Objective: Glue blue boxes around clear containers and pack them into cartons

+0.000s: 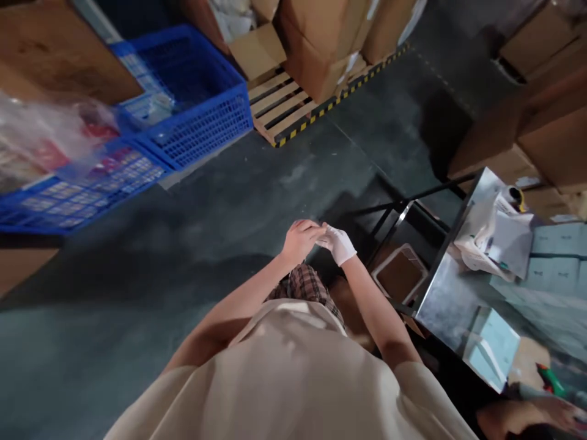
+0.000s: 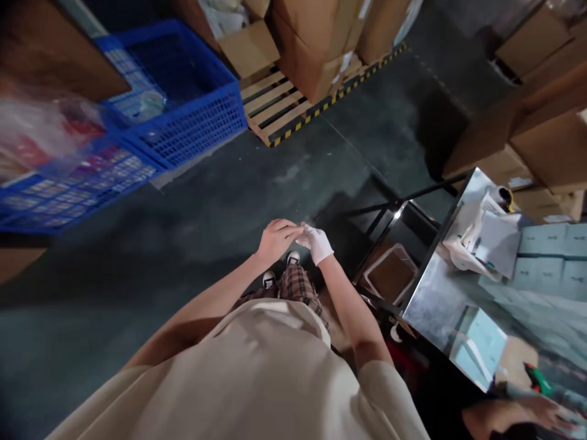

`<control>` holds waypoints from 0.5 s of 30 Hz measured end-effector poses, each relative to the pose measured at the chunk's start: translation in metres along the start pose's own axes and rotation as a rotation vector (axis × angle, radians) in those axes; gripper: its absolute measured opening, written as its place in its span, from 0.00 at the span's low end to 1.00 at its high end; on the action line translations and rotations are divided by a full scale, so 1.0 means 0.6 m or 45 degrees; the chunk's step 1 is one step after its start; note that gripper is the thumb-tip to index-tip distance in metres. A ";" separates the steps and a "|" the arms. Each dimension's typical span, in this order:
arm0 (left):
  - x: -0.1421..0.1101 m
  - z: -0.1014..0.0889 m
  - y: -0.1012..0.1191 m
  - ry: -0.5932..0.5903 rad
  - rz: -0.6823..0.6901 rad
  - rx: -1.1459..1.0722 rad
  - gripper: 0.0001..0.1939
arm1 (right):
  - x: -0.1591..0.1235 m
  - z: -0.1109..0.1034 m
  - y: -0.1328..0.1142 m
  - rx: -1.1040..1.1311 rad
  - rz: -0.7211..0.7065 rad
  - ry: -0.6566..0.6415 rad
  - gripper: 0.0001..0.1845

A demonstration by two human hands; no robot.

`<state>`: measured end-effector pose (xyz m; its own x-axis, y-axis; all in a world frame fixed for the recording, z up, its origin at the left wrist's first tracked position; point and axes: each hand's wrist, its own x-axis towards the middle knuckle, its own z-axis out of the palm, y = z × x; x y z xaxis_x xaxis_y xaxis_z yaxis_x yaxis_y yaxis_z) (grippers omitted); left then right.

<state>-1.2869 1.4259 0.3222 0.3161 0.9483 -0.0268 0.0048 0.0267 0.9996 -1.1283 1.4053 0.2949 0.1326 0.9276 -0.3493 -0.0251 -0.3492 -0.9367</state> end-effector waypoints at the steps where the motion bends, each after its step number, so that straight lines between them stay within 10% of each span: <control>1: 0.031 -0.006 -0.001 -0.033 -0.008 -0.013 0.06 | 0.011 -0.017 -0.013 0.022 0.017 -0.001 0.37; 5: 0.193 -0.026 0.007 0.145 -0.089 -0.187 0.04 | 0.064 -0.120 -0.069 -0.010 -0.066 0.214 0.34; 9: 0.370 0.051 0.034 0.067 -0.361 -0.423 0.13 | 0.149 -0.201 -0.123 -0.528 -0.555 0.813 0.27; 12: 0.474 0.144 0.051 -0.146 -0.532 -0.414 0.17 | 0.234 -0.248 -0.164 -0.949 -0.854 0.543 0.21; 15: 0.563 0.198 0.063 -0.393 -0.752 -0.468 0.20 | 0.305 -0.339 -0.206 -1.141 -0.673 0.483 0.19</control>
<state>-1.0673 1.7097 0.3514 0.6101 0.6139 -0.5008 -0.0437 0.6573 0.7524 -0.8992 1.5910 0.3515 0.2139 0.9407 0.2632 0.8302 -0.0331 -0.5565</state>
